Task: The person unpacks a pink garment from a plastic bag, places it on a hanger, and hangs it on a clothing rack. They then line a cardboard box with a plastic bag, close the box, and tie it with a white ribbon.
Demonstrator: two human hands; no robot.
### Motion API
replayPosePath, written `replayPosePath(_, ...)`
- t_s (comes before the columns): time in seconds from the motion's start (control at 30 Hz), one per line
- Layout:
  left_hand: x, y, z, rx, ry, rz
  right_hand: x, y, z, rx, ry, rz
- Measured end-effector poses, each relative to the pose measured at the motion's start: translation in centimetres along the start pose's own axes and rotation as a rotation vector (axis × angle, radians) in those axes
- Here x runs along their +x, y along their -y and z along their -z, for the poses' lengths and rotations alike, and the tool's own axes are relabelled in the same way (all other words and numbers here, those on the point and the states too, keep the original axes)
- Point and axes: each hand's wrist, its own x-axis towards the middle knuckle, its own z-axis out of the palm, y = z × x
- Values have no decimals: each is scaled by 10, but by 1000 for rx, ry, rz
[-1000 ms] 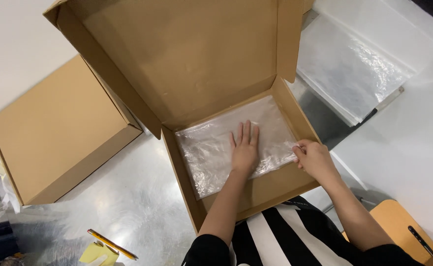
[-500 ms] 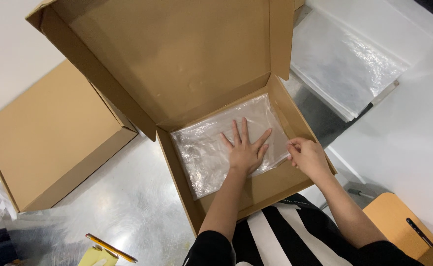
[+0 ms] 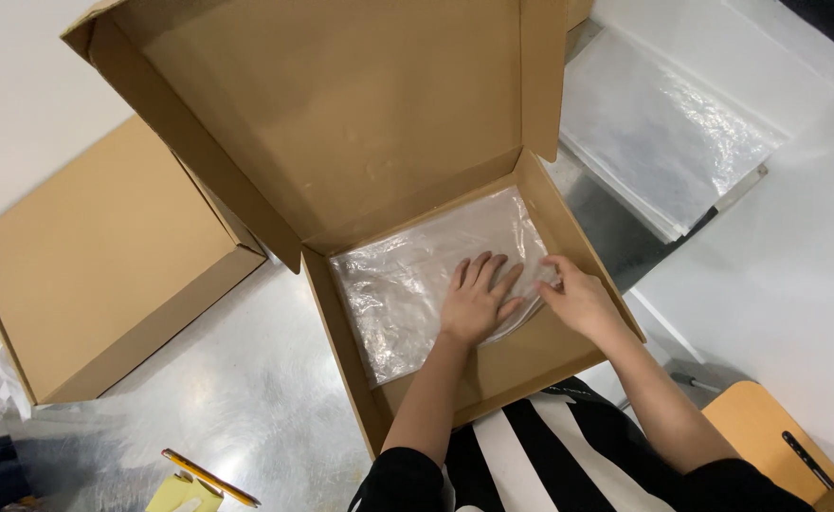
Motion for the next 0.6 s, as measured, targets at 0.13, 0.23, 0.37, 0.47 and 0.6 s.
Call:
replayPosePath(0.13,3,-4,21,-55,55,40,24,-24,-14,30,-14,39)
replayPosePath(0.23,9,-10,42,-152,256,116,20,-12,-7,97,-28,64)
replayPosePath(0.37,21,-16,80,-401,525,289,22,-1,-5,222,-70,83)
replayPosePath(0.47,25,-24,126,-367,616,285,19,13,-3,340,-93,129)
replayPosePath(0.6,-2,-22,102,-334,531,260,33,3,-20,429,-104,244)
